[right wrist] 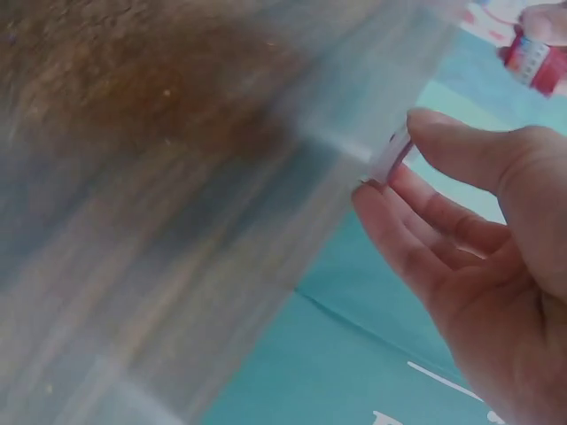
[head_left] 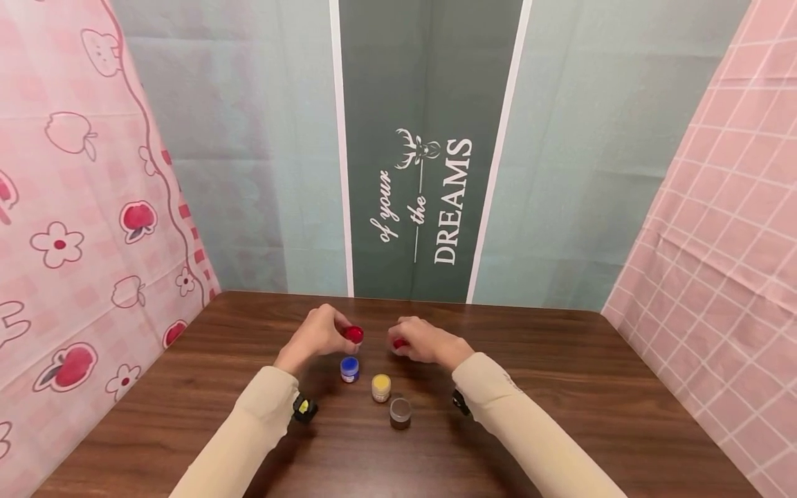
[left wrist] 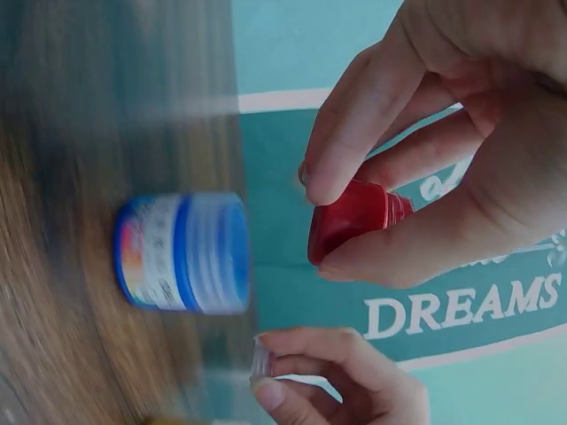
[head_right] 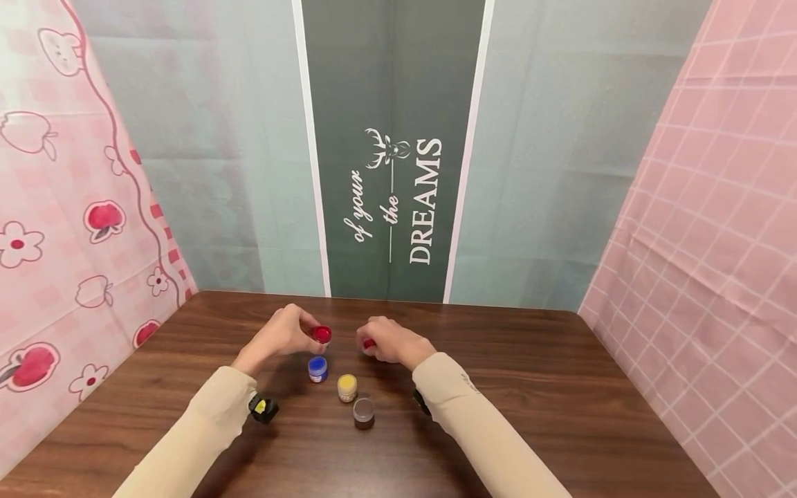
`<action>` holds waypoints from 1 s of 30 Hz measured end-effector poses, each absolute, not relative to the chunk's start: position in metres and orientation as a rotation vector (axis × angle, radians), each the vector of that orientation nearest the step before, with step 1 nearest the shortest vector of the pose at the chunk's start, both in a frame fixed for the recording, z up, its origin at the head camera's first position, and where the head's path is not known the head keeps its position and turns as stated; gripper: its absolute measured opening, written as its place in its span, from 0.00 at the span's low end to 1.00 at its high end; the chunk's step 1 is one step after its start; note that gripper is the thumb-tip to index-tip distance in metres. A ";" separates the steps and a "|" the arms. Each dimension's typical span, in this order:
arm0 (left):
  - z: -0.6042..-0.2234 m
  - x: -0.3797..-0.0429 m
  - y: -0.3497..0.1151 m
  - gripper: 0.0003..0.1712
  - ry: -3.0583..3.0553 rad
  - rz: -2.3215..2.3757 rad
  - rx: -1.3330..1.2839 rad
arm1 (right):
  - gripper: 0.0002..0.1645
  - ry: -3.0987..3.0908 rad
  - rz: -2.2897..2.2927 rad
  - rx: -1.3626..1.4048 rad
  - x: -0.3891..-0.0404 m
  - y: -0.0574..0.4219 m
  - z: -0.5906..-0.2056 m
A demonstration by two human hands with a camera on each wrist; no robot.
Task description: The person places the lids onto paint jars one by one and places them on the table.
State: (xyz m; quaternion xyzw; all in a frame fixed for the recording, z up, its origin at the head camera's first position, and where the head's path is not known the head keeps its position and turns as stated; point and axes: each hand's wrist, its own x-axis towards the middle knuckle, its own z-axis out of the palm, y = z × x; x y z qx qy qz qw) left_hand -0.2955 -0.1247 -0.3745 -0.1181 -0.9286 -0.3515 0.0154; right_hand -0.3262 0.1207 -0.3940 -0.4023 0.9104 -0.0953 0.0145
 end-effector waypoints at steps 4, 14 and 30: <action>-0.368 -0.287 -0.116 0.17 -2.896 -1.096 -0.369 | 0.06 2.828 -0.373 -1.270 -0.318 0.128 -0.382; -0.357 -0.265 -0.095 0.15 -2.895 -1.154 -0.560 | 0.04 2.845 -0.459 -1.374 -0.293 0.143 -0.355; -0.364 -0.255 -0.083 0.14 -2.846 -1.172 -0.753 | 0.15 2.827 -0.723 -1.481 -0.267 0.145 -0.349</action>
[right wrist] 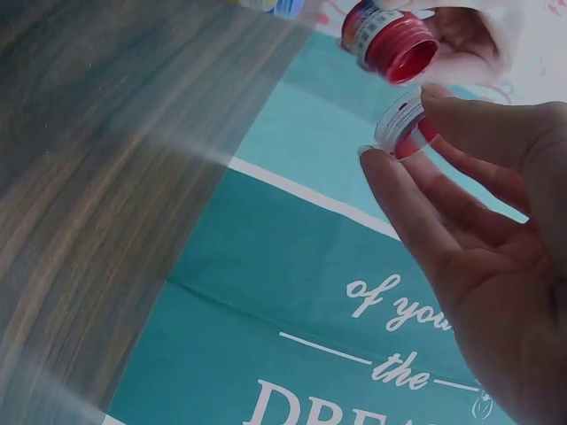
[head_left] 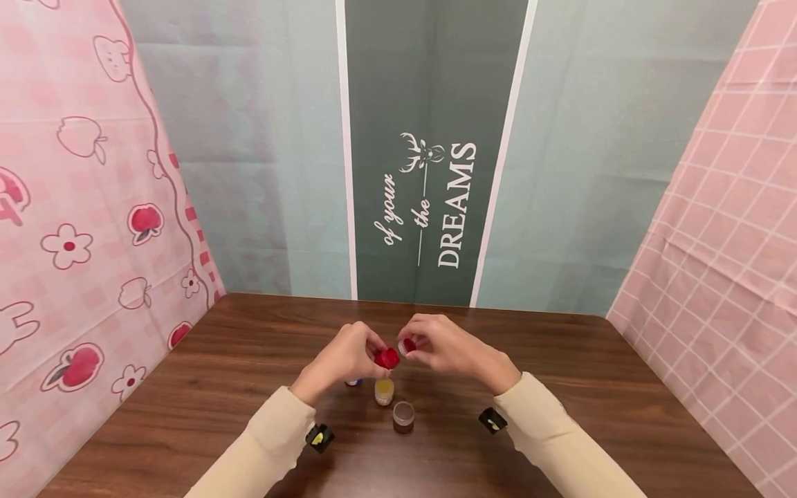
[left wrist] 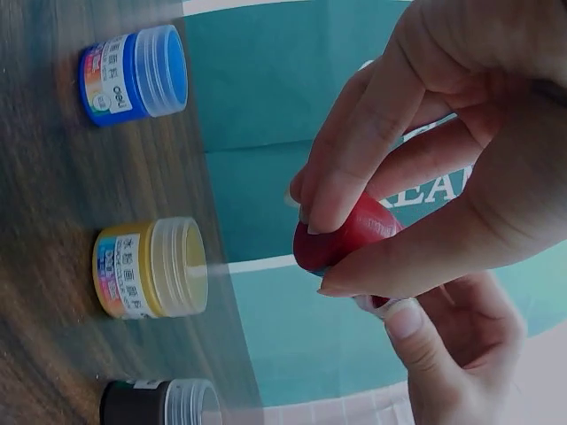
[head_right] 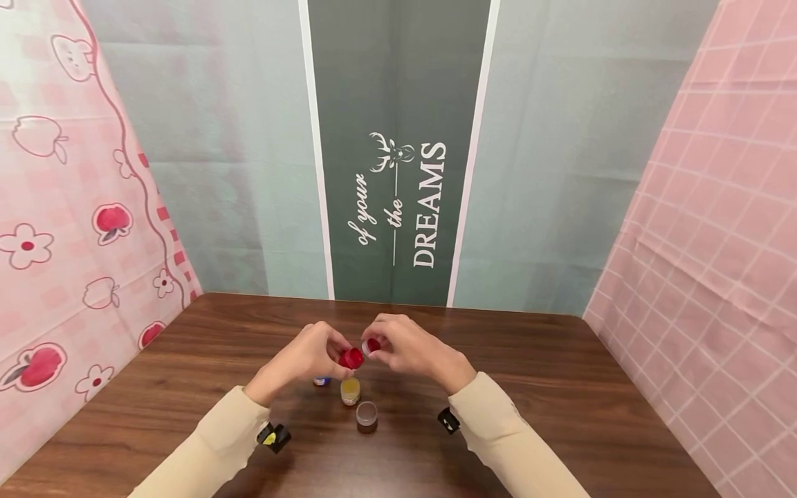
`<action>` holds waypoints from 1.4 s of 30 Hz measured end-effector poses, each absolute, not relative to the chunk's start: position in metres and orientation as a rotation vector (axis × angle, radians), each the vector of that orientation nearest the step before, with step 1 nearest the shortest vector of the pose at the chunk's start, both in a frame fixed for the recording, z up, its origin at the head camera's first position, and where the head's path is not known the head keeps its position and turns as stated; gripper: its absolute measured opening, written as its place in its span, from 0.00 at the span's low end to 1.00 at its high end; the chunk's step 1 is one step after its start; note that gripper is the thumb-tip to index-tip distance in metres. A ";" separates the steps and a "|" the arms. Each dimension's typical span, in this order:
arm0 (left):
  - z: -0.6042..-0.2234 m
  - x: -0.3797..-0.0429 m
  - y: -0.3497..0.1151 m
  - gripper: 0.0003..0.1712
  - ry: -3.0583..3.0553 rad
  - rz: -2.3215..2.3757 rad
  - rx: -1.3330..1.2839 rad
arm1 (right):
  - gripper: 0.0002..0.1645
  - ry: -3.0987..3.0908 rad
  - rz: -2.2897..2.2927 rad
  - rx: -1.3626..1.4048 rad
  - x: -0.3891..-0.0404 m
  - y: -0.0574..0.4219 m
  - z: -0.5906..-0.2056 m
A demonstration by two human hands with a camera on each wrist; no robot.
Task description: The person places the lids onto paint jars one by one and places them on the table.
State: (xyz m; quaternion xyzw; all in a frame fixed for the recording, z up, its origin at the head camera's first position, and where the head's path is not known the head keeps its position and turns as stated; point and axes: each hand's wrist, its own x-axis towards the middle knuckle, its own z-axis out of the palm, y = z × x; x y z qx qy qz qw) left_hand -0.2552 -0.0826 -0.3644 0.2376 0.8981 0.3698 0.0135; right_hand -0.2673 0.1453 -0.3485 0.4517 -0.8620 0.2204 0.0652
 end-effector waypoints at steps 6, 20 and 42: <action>-0.365 -0.249 -0.076 0.14 2.774 1.131 0.774 | 0.15 -2.528 0.754 1.471 -0.259 0.146 -0.350; -0.365 -0.239 -0.071 0.08 2.733 1.107 0.860 | 0.16 -2.521 0.677 1.517 -0.244 0.147 -0.351; -0.363 -0.236 -0.068 0.08 2.748 1.089 0.924 | 0.15 -2.480 0.643 1.573 -0.244 0.147 -0.352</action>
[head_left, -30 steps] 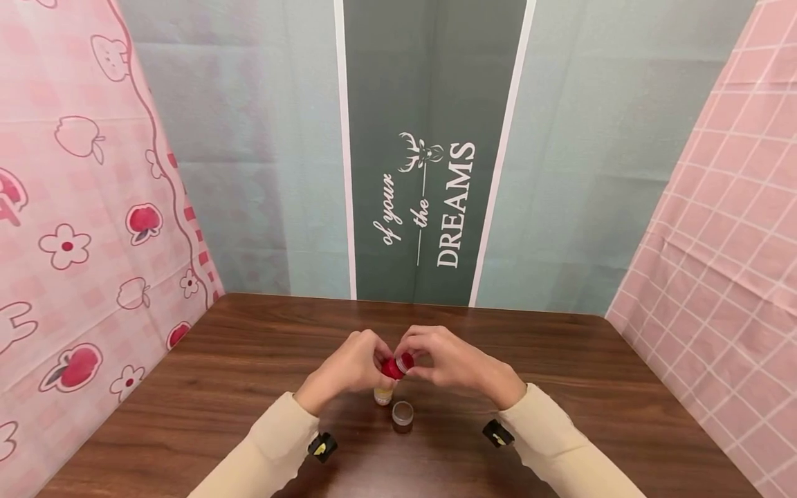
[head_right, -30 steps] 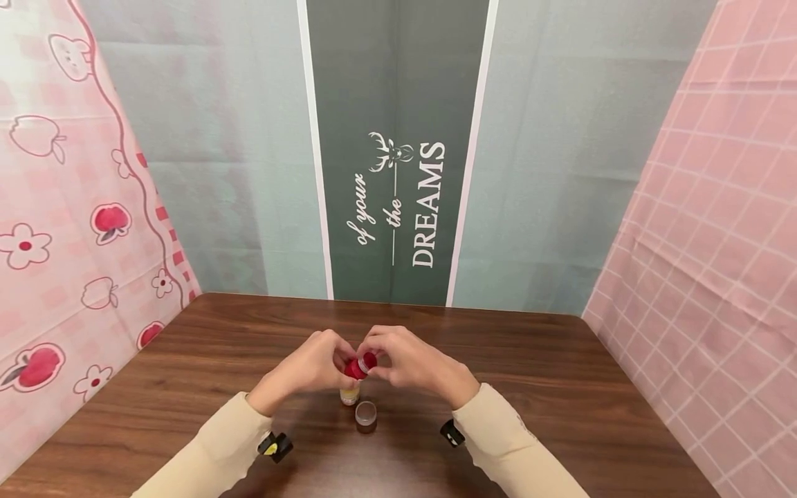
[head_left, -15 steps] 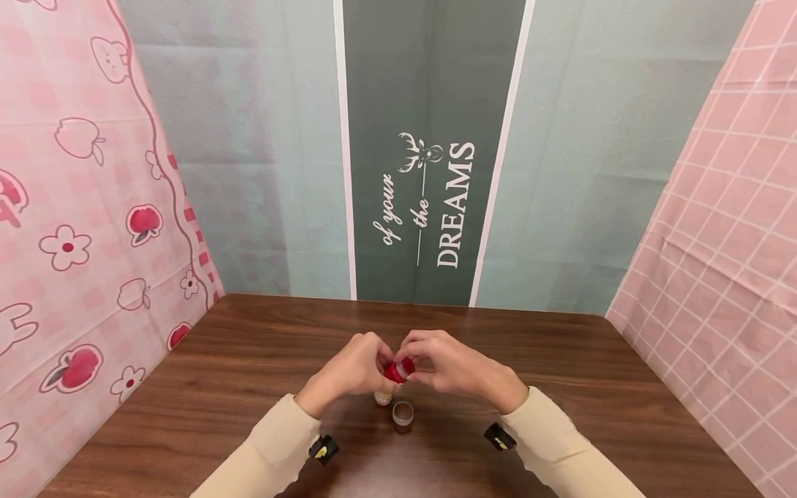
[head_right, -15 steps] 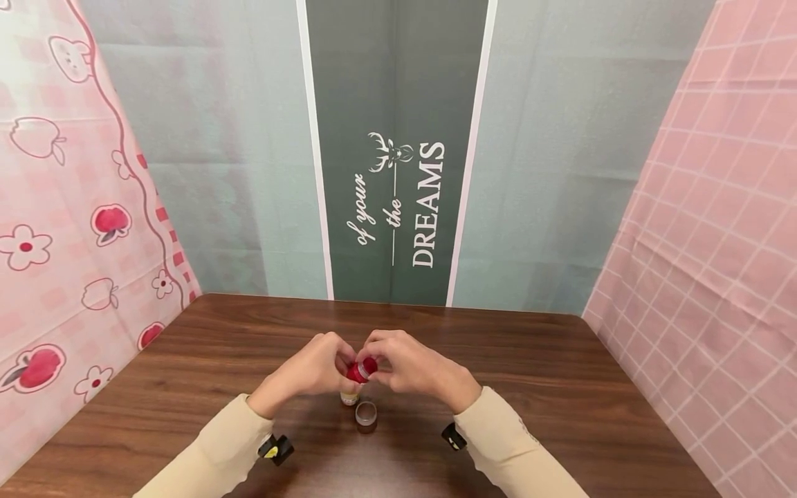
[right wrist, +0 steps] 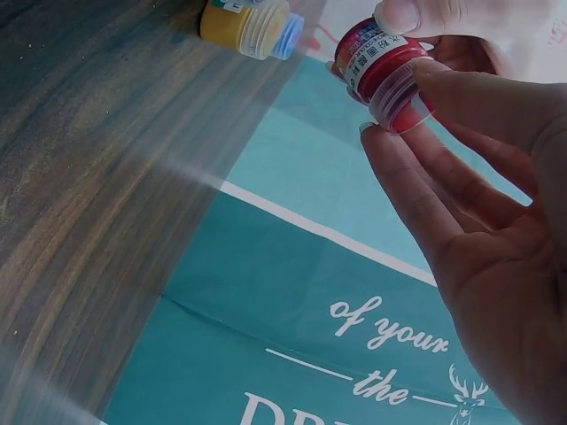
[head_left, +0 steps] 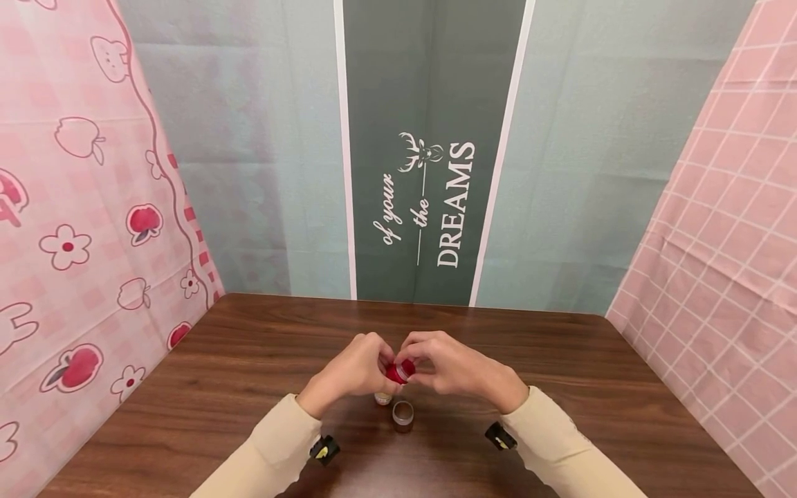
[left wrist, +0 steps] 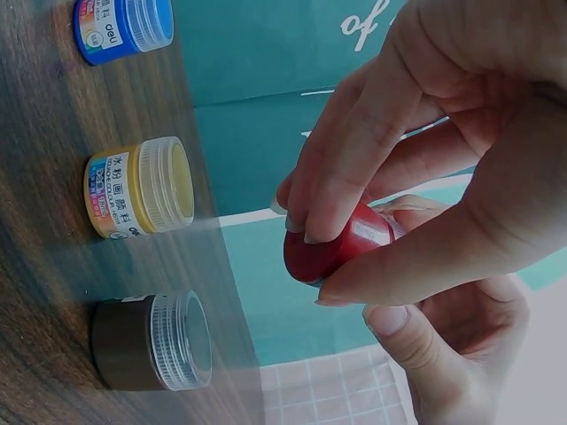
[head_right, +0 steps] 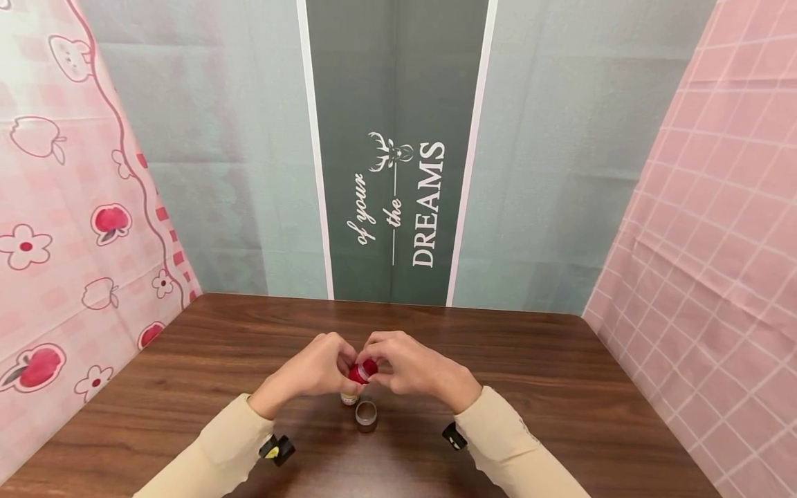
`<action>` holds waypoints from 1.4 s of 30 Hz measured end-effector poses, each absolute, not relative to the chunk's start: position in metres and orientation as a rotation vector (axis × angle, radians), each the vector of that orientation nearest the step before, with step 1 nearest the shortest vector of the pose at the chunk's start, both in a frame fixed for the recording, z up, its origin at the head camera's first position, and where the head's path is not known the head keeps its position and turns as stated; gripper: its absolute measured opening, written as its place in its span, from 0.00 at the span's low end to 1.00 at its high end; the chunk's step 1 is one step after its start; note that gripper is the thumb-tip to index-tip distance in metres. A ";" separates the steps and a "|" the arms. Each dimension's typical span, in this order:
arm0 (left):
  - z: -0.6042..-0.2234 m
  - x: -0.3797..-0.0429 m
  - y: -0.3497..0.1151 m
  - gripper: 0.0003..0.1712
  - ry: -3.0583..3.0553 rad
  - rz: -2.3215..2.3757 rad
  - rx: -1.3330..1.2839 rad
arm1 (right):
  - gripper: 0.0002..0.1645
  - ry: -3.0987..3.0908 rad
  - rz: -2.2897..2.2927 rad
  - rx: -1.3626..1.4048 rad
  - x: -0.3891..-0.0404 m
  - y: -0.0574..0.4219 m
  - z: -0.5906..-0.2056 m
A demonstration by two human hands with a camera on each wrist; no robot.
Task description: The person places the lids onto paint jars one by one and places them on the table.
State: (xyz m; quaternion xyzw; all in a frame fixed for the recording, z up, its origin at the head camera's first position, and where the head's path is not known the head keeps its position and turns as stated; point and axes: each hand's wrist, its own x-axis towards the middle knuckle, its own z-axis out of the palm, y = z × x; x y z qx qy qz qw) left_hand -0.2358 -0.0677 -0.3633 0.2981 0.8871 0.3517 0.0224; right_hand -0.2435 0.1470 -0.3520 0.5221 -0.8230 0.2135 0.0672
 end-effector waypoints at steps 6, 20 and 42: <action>-0.363 -0.235 -0.067 0.08 2.755 1.082 0.930 | 0.15 -2.489 0.648 1.574 -0.243 0.148 -0.352; -0.363 -0.235 -0.066 0.08 2.750 1.090 0.926 | 0.15 -2.574 0.735 1.534 -0.243 0.148 -0.352; -0.364 -0.236 -0.069 0.09 2.744 1.096 0.946 | 0.18 -2.323 0.682 1.624 -0.247 0.152 -0.358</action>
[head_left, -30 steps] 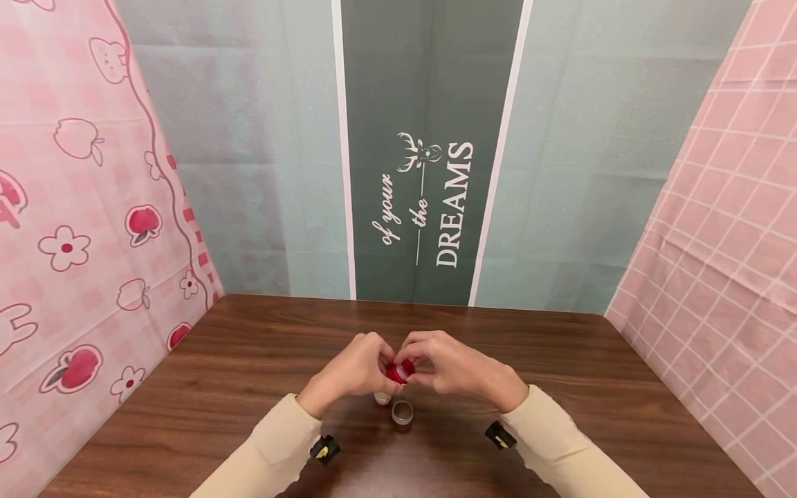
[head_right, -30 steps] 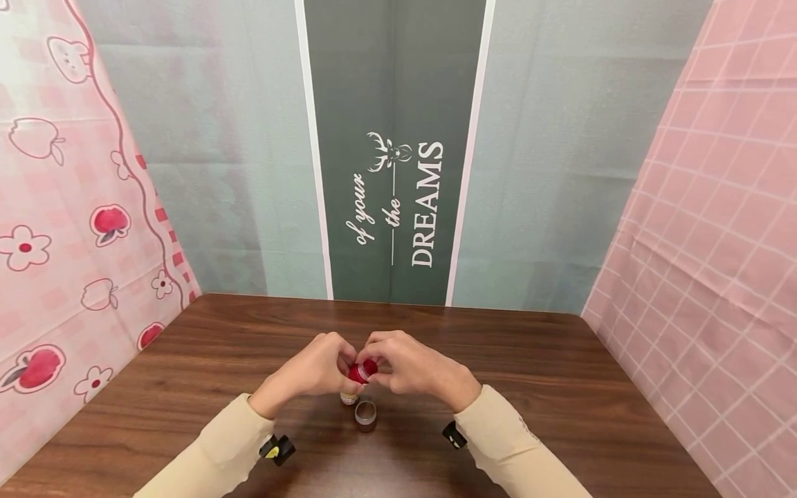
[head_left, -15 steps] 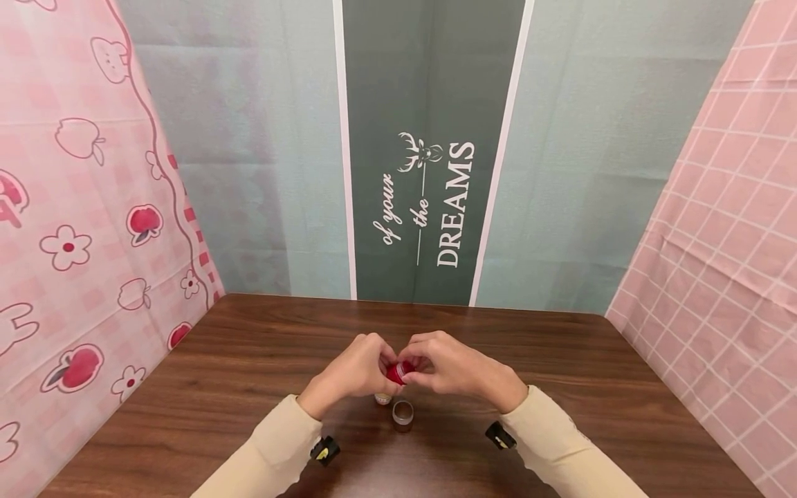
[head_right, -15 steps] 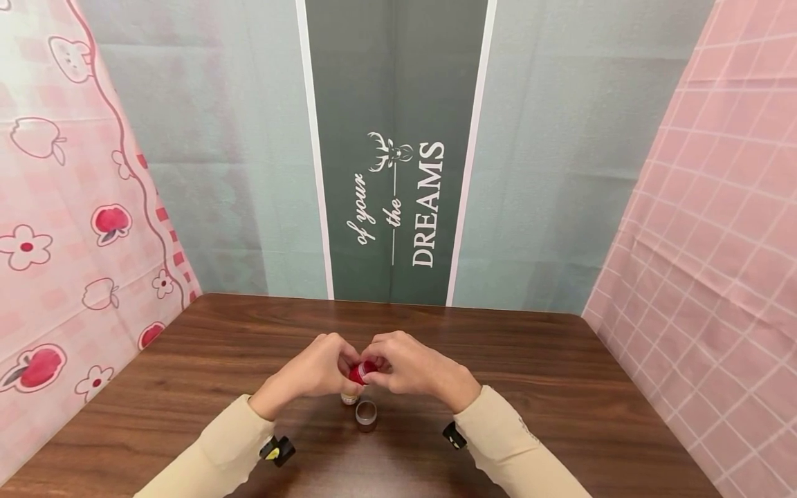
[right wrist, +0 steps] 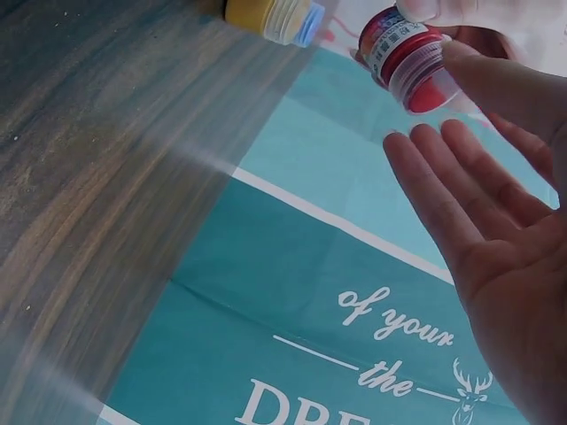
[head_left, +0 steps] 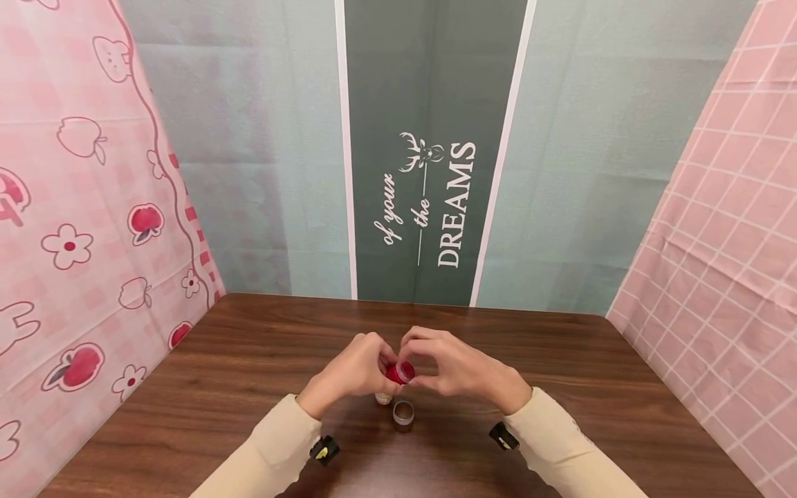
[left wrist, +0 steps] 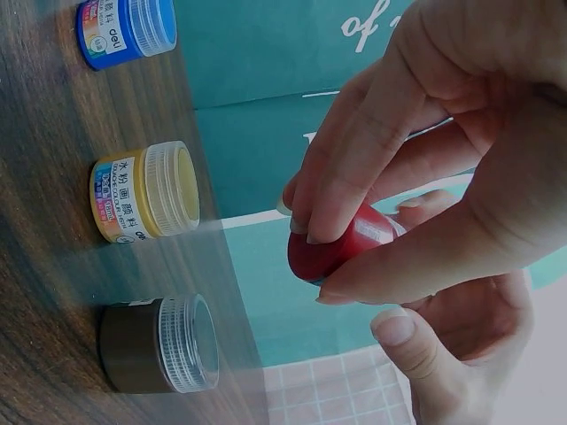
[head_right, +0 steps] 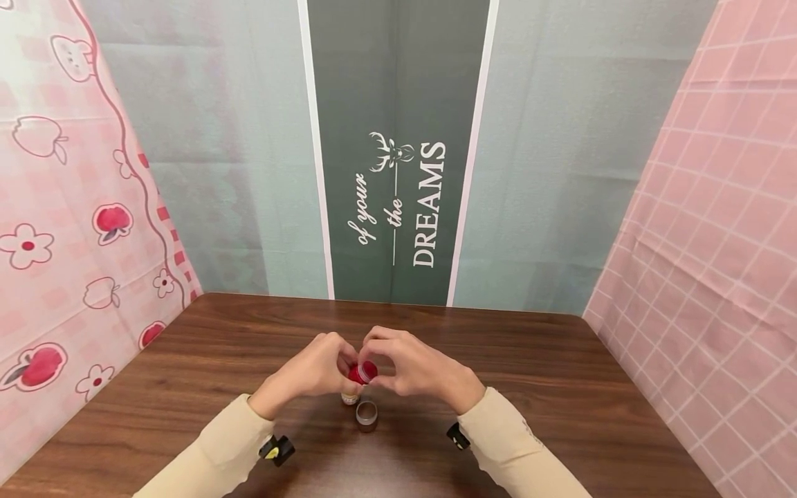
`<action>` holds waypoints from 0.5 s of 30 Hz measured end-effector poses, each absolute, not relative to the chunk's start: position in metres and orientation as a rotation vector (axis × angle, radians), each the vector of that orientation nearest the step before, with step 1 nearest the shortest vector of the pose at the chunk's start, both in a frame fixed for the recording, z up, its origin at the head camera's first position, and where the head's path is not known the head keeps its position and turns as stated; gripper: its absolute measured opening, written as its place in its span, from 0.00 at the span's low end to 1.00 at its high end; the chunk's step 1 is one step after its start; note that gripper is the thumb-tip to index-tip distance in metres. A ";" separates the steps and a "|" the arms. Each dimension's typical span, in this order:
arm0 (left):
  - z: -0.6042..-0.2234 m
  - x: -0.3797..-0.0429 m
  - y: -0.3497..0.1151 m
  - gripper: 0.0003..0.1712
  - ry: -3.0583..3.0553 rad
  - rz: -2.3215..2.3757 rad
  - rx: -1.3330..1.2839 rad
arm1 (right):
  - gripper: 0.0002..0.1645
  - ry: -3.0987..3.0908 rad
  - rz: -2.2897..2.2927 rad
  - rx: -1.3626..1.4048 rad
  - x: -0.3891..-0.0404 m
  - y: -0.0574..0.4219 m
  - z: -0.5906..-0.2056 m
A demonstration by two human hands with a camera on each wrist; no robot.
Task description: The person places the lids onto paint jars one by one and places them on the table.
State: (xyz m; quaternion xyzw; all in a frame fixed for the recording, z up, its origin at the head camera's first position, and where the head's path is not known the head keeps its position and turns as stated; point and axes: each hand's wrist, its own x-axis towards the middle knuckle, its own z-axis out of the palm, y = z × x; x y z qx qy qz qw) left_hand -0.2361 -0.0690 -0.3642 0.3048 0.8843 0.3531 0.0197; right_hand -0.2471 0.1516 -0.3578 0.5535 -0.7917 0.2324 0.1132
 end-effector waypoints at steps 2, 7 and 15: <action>-0.364 -0.236 -0.069 0.09 2.739 1.100 0.943 | 0.18 -2.291 0.695 1.645 -0.247 0.151 -0.358; -0.364 -0.236 -0.069 0.08 2.738 1.101 0.947 | 0.16 -2.269 0.707 1.677 -0.247 0.148 -0.358; -0.364 -0.236 -0.069 0.07 2.737 1.098 0.955 | 0.13 -2.270 0.671 1.690 -0.249 0.148 -0.360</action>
